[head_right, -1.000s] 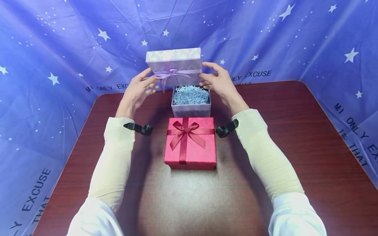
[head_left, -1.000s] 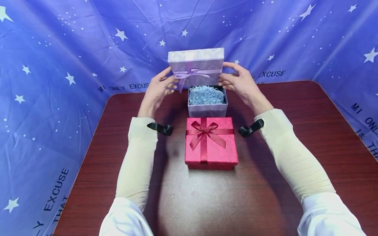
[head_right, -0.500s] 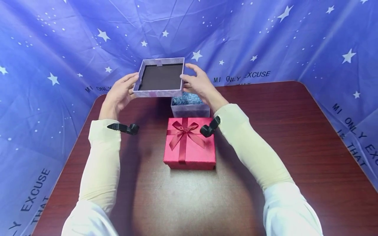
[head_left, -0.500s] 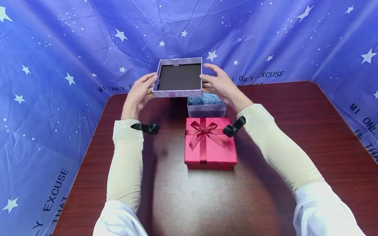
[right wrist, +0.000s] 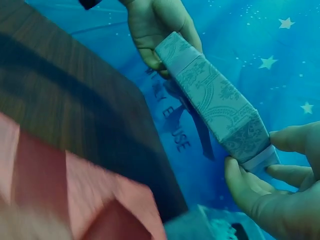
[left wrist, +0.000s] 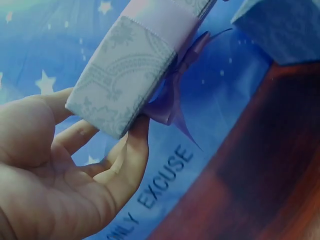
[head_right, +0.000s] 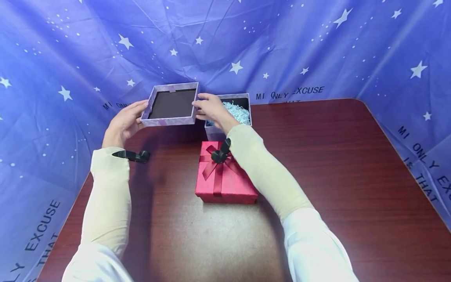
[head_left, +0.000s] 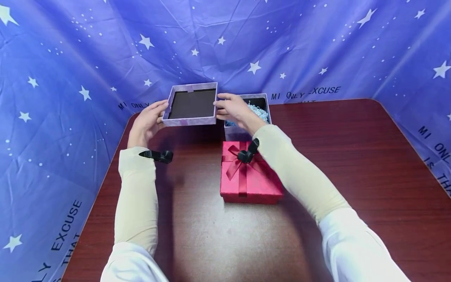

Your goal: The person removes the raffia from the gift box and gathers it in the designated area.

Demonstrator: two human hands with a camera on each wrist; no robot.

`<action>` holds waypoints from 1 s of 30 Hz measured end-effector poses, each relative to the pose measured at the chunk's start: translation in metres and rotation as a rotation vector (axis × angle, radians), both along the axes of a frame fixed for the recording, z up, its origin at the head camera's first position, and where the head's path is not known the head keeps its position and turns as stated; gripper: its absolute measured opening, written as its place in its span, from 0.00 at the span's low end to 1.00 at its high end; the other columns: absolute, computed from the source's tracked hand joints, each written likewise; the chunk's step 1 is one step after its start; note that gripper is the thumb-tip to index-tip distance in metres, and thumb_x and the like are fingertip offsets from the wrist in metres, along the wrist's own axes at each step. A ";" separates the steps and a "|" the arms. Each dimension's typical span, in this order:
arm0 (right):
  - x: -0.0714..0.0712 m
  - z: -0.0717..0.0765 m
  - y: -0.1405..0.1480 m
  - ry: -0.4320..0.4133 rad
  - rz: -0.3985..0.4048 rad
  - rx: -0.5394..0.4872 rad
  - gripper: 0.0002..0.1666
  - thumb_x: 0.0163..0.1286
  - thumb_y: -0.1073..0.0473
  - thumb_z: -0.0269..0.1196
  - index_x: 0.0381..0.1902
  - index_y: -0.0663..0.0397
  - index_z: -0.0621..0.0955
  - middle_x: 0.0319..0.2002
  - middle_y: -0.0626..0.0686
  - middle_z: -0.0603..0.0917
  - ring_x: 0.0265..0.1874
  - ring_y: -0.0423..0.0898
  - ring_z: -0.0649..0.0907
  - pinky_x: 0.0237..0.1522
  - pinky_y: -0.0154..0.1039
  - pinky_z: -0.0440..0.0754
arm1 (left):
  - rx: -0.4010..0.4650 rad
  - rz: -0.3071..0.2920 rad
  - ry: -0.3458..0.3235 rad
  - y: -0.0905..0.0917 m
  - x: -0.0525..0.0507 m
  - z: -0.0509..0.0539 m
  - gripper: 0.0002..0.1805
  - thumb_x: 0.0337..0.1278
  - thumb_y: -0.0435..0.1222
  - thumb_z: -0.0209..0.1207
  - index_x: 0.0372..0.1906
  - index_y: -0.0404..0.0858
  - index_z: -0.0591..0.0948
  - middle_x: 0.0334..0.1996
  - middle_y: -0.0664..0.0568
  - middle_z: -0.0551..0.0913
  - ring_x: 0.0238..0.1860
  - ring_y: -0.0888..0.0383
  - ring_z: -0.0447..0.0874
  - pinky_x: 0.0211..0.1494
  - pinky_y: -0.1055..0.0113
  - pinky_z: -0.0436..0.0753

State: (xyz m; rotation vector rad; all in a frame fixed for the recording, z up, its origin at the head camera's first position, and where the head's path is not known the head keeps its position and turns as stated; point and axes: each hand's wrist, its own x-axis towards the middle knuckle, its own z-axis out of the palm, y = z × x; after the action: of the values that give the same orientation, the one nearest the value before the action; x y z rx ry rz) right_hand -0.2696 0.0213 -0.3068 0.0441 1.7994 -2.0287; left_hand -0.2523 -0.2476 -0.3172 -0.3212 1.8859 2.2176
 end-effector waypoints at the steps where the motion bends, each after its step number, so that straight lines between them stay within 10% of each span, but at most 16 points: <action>1: 0.000 -0.002 -0.005 -0.004 0.000 0.001 0.33 0.70 0.66 0.56 0.72 0.53 0.62 0.60 0.60 0.76 0.41 0.47 0.81 0.54 0.41 0.82 | -0.005 0.003 -0.005 -0.003 0.001 -0.002 0.24 0.68 0.39 0.53 0.66 0.40 0.67 0.23 0.59 0.80 0.20 0.67 0.75 0.34 0.71 0.80; 12: 0.004 -0.025 -0.046 -0.072 0.022 0.035 0.38 0.67 0.73 0.51 0.74 0.56 0.57 0.62 0.63 0.73 0.61 0.58 0.75 0.60 0.47 0.77 | -0.036 0.051 -0.117 -0.026 0.009 -0.026 0.23 0.71 0.38 0.48 0.68 0.41 0.64 0.26 0.60 0.82 0.26 0.66 0.79 0.32 0.72 0.79; 18: 0.004 -0.033 -0.056 -0.137 0.008 0.161 0.38 0.64 0.74 0.50 0.72 0.55 0.59 0.57 0.61 0.76 0.56 0.55 0.77 0.56 0.46 0.80 | -0.064 0.012 -0.168 -0.025 0.014 -0.037 0.26 0.74 0.35 0.41 0.73 0.39 0.57 0.24 0.59 0.82 0.24 0.66 0.80 0.33 0.71 0.79; 25: -0.078 -0.146 -0.084 -0.088 0.019 0.201 0.32 0.58 0.72 0.51 0.62 0.51 0.67 0.40 0.53 0.79 0.37 0.48 0.82 0.36 0.45 0.84 | -0.177 0.002 -0.189 -0.024 0.013 -0.049 0.26 0.73 0.32 0.36 0.73 0.39 0.56 0.25 0.61 0.81 0.27 0.66 0.79 0.35 0.71 0.77; 30: -0.076 -0.150 -0.088 -0.069 0.051 0.267 0.19 0.58 0.73 0.49 0.47 0.54 0.72 0.35 0.53 0.75 0.33 0.49 0.80 0.36 0.46 0.85 | -0.233 0.014 -0.187 -0.023 0.013 -0.053 0.27 0.72 0.30 0.36 0.73 0.39 0.58 0.27 0.60 0.79 0.27 0.66 0.78 0.35 0.71 0.77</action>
State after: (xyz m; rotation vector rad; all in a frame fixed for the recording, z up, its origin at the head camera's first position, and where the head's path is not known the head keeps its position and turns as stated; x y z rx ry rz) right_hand -0.3457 -0.0664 -0.4570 0.1439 1.9944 -1.7193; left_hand -0.2396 -0.2703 -0.3702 -0.5607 2.0434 1.9020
